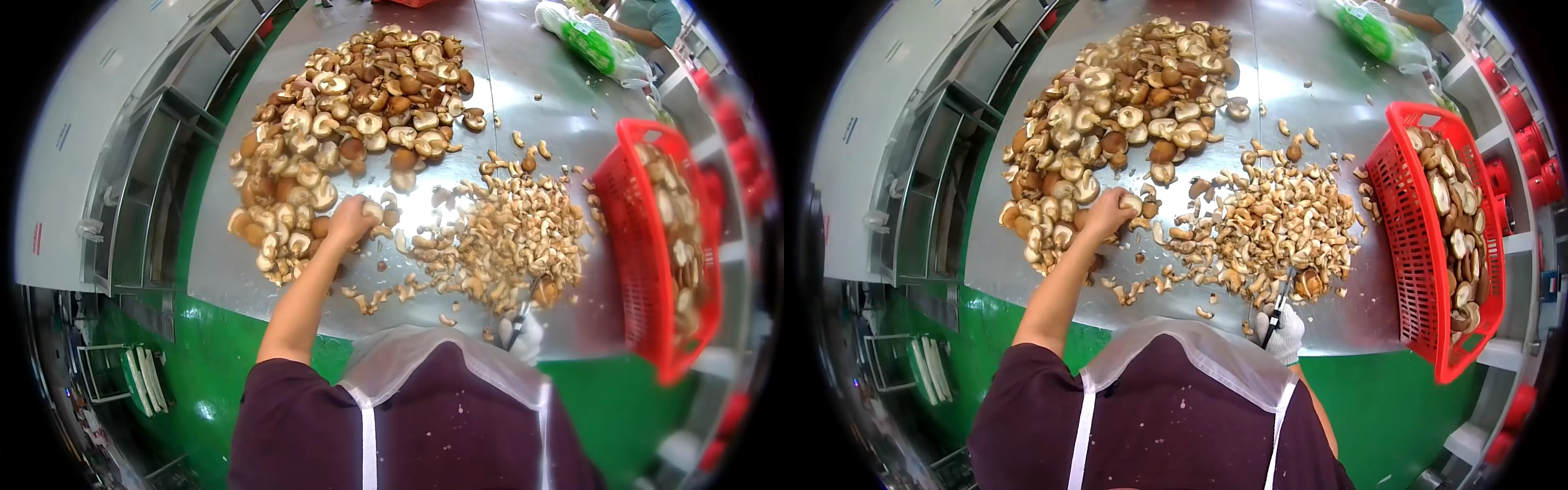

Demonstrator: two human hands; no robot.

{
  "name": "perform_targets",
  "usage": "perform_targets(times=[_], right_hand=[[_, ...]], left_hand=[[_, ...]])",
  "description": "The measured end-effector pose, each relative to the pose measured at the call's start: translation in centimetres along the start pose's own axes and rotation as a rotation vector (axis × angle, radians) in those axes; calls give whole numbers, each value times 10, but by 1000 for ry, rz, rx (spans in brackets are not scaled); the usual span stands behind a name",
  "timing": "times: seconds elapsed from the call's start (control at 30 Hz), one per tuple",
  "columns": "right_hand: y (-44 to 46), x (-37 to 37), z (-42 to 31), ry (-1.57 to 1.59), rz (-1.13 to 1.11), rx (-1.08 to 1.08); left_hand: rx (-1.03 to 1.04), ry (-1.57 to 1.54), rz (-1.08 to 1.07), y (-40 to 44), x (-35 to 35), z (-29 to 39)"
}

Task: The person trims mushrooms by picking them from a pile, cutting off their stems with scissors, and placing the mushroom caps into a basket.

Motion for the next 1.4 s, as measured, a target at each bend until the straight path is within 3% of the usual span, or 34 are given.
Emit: perform_targets(times=[0.1,0.2,0.33,0.43,0.53,0.67,0.73,0.83,0.97,1.17,1.27,1.4], right_hand=[[3,-3,-12,-33,33,7],[15,1,-28,-320,-89,39],[43,6,-75,-545,-190,75],[61,-3,-111,-688,-26,-74],[66,-7,-105,-775,-75,-78],[66,-7,-95,-851,-175,-56],[66,-6,-92,-875,-228,-41],[68,-1,-88,-813,-337,92],[62,9,-81,-809,-400,104],[56,11,-80,-789,-332,124],[44,14,-56,-529,-284,127],[20,-12,-29,-196,8,147]], left_hand=[[4,-95,50,2,9,18],[39,-548,125,-2,7,46],[-150,-1410,-337,-45,31,135],[-189,-1796,-670,-68,62,166],[-271,-1865,-730,-80,71,183],[-312,-1683,-634,-80,79,176],[-277,-1686,-686,-83,82,182],[-270,-1671,-689,-89,84,192],[-293,-1598,-641,-93,80,196],[-292,-1601,-629,-92,84,190],[-315,-1633,-606,-86,85,189],[-438,-1623,-563,-70,108,171]])
Point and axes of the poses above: each hand's wrist, its own y-axis towards the middle knuckle, its own x-axis out of the palm, z = x × y, the point moved 10 cm from there along y, towards the middle knuckle, and after that the axes turned 4 degrees about -y, right-handed, at the moved point
